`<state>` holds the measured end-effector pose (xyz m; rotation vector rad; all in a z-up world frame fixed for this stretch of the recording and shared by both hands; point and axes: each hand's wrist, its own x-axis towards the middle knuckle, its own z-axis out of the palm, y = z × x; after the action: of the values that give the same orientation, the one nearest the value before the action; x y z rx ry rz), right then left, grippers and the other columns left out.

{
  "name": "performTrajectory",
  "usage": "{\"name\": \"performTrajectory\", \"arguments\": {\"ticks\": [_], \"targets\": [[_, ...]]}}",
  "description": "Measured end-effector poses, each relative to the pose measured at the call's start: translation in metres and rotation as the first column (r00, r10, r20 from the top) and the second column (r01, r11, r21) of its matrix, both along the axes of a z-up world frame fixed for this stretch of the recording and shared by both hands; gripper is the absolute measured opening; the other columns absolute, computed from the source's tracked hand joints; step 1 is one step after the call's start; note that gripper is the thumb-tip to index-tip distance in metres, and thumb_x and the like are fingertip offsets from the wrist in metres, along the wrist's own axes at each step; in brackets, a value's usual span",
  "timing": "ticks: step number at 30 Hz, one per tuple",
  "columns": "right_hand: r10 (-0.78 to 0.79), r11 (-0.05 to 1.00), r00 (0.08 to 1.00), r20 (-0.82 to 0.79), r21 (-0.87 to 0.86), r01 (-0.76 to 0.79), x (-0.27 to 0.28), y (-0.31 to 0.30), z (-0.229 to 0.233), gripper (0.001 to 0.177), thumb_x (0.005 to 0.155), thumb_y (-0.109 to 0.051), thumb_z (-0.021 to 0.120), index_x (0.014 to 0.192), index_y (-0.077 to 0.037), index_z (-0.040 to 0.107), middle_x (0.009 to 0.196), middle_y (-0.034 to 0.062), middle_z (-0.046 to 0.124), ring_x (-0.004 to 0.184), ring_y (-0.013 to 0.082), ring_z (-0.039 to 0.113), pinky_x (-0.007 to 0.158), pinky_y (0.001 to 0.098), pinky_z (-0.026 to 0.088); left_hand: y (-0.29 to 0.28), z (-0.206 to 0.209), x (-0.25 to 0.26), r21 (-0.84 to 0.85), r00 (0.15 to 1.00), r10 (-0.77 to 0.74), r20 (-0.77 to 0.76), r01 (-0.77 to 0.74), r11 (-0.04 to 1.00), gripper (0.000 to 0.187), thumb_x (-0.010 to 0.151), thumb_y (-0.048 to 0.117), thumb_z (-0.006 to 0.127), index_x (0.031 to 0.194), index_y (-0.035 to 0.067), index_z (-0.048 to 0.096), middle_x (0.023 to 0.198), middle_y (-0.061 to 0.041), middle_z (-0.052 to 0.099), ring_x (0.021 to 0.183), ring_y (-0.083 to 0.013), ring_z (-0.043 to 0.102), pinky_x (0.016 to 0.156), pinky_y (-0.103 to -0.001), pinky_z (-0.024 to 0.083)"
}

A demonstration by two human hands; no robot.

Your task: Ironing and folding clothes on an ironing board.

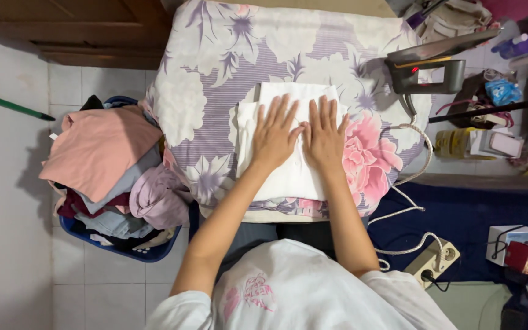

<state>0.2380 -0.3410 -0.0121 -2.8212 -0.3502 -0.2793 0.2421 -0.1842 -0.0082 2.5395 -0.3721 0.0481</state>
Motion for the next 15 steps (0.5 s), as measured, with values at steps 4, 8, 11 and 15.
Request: {"name": "performTrajectory", "arguments": {"ticks": [4, 8, 11, 15], "targets": [[-0.109, 0.993, 0.994, 0.003, 0.05, 0.109, -0.013, -0.013, 0.007, 0.055, 0.107, -0.024, 0.057, 0.155, -0.002, 0.043, 0.162, 0.0271, 0.036, 0.152, 0.0434, 0.03, 0.119, 0.0663, 0.021, 0.024, 0.002, -0.015, 0.102, 0.983, 0.155, 0.095, -0.164, 0.981, 0.058, 0.106, 0.039, 0.045, 0.154, 0.007, 0.044, 0.165, -0.015, 0.03, 0.154, -0.0337, 0.025, 0.123, -0.061, 0.011], [-0.311, 0.936, 0.944, -0.107, 0.135, 0.324, -0.034, -0.014, 0.007, 0.061, 0.106, -0.027, 0.06, 0.155, 0.002, 0.039, 0.147, 0.0309, 0.046, 0.136, 0.0454, 0.045, 0.114, 0.0551, 0.038, 0.031, 0.001, -0.04, 0.139, 0.919, 0.395, -0.002, -0.391, 0.91, 0.063, 0.107, 0.038, 0.049, 0.154, -0.003, 0.039, 0.155, -0.03, 0.036, 0.141, -0.0426, 0.039, 0.112, -0.056, 0.034], [-0.349, 0.91, 0.934, -0.082, 0.206, 0.358, -0.045, -0.013, -0.005, 0.066, 0.105, -0.028, 0.063, 0.155, 0.007, 0.036, 0.137, 0.0329, 0.052, 0.124, 0.045, 0.053, 0.106, 0.049, 0.045, 0.029, 0.016, -0.047, 0.023, 0.88, 0.46, -0.115, -0.46, 0.887, 0.068, 0.105, 0.035, 0.051, 0.154, -0.009, 0.034, 0.142, -0.036, 0.047, 0.123, -0.0452, 0.054, 0.096, -0.05, 0.05], [-0.407, 0.784, 0.889, -0.21, 0.42, 0.458, -0.036, -0.021, 0.004, 0.066, 0.102, -0.037, 0.068, 0.143, 0.01, 0.045, 0.126, 0.0298, 0.061, 0.11, 0.0374, 0.062, 0.094, 0.0405, 0.05, 0.032, 0.031, -0.036, -0.164, 0.805, 0.484, -0.343, -0.559, 0.813, 0.068, 0.099, 0.033, 0.056, 0.145, -0.012, 0.034, 0.111, -0.035, 0.065, 0.089, -0.0478, 0.07, 0.071, -0.05, 0.056]]}}
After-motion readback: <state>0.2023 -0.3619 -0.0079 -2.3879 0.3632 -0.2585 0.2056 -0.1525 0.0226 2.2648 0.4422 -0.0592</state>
